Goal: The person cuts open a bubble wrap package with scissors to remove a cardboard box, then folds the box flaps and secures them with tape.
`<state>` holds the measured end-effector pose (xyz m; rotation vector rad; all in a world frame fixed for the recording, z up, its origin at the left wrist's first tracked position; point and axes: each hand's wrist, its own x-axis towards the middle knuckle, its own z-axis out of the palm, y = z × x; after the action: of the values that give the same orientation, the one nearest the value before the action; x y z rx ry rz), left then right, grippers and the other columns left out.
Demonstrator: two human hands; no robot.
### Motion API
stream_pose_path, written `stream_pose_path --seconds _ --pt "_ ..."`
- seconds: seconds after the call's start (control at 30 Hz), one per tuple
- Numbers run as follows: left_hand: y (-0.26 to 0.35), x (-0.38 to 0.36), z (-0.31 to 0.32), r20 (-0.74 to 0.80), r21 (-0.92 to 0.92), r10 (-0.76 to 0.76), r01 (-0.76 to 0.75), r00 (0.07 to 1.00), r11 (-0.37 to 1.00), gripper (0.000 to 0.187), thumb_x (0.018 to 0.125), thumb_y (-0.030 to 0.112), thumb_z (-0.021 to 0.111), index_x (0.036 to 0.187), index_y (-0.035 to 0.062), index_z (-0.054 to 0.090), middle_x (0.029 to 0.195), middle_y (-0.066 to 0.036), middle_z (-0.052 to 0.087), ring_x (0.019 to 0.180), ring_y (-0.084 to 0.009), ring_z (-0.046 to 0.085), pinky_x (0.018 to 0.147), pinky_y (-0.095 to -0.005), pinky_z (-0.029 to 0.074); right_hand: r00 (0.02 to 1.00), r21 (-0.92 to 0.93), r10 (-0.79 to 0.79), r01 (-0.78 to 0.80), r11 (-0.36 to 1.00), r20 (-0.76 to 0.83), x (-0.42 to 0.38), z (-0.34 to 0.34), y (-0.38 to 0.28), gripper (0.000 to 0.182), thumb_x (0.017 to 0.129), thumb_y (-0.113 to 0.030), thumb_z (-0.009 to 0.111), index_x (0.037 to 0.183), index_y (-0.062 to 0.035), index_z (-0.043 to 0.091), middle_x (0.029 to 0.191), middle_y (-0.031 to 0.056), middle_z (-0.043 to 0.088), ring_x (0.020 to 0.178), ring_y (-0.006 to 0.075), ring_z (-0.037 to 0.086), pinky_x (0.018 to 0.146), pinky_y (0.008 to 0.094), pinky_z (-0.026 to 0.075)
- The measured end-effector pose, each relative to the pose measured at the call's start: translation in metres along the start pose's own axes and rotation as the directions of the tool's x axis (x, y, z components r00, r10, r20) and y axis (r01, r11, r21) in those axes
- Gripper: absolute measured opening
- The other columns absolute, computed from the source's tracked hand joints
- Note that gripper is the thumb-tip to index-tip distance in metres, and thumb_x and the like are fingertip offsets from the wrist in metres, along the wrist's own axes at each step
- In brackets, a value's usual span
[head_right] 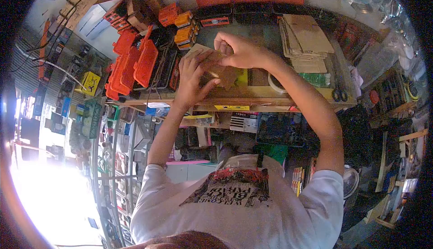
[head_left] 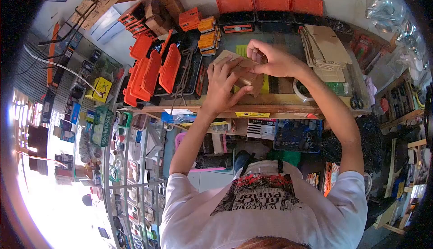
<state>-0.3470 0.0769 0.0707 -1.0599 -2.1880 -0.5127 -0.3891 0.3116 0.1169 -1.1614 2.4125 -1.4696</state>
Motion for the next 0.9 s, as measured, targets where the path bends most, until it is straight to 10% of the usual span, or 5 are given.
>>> stream_pose_path --seconds 0.3,0.43,0.67,0.9 --pt "0.005 0.008 -0.022 0.136 0.105 0.029 -0.044 0.990 0.994 0.045 0.080 0.035 0.079 0.121 0.0227 0.066 0.144 -0.009 0.050 0.135 -0.0357 0.043 0.114 -0.0583 0.027 0.922 -0.169 0.130 -0.203 0.965 -0.364 -0.055 0.024 0.006 0.030 0.101 -0.027 0.065 0.110 -0.0012 0.054 0.085 0.0044 0.061 0.081 0.0126 0.058 0.074 0.0315 0.048" --pt "0.002 0.024 -0.034 0.254 0.134 0.119 -0.157 0.960 0.978 0.043 0.076 0.033 0.080 0.112 0.0156 0.065 0.144 -0.011 0.051 0.140 -0.0365 0.040 0.117 -0.0618 0.024 0.894 -0.027 0.357 -0.378 0.926 -0.269 -0.082 0.053 -0.002 0.043 0.105 -0.032 0.058 0.133 -0.0006 0.051 0.101 0.0121 0.070 0.092 0.0200 0.066 0.081 0.0327 0.051" --pt "0.001 0.041 -0.033 0.375 -0.011 0.196 -0.207 0.906 0.978 0.040 0.078 0.029 0.079 0.108 0.0107 0.061 0.141 -0.018 0.051 0.131 -0.0410 0.049 0.116 -0.0593 0.032 0.903 0.194 0.210 -0.145 0.970 -0.374 -0.096 0.073 0.005 0.052 0.104 -0.030 0.059 0.143 -0.0019 0.042 0.108 0.0194 0.067 0.101 0.0257 0.068 0.085 0.0402 0.053" --pt "0.023 0.021 -0.032 -0.088 -0.600 -0.092 0.021 0.992 0.800 0.041 0.095 0.035 0.068 0.118 0.0060 0.050 0.133 -0.026 0.052 0.122 -0.0387 0.053 0.105 -0.0499 0.041 0.699 0.488 0.281 0.112 0.866 -0.658 -0.126 0.092 -0.028 0.025 0.105 -0.018 0.058 0.119 0.0026 0.058 0.100 0.0086 0.068 0.099 0.0166 0.064 0.089 0.0334 0.049"
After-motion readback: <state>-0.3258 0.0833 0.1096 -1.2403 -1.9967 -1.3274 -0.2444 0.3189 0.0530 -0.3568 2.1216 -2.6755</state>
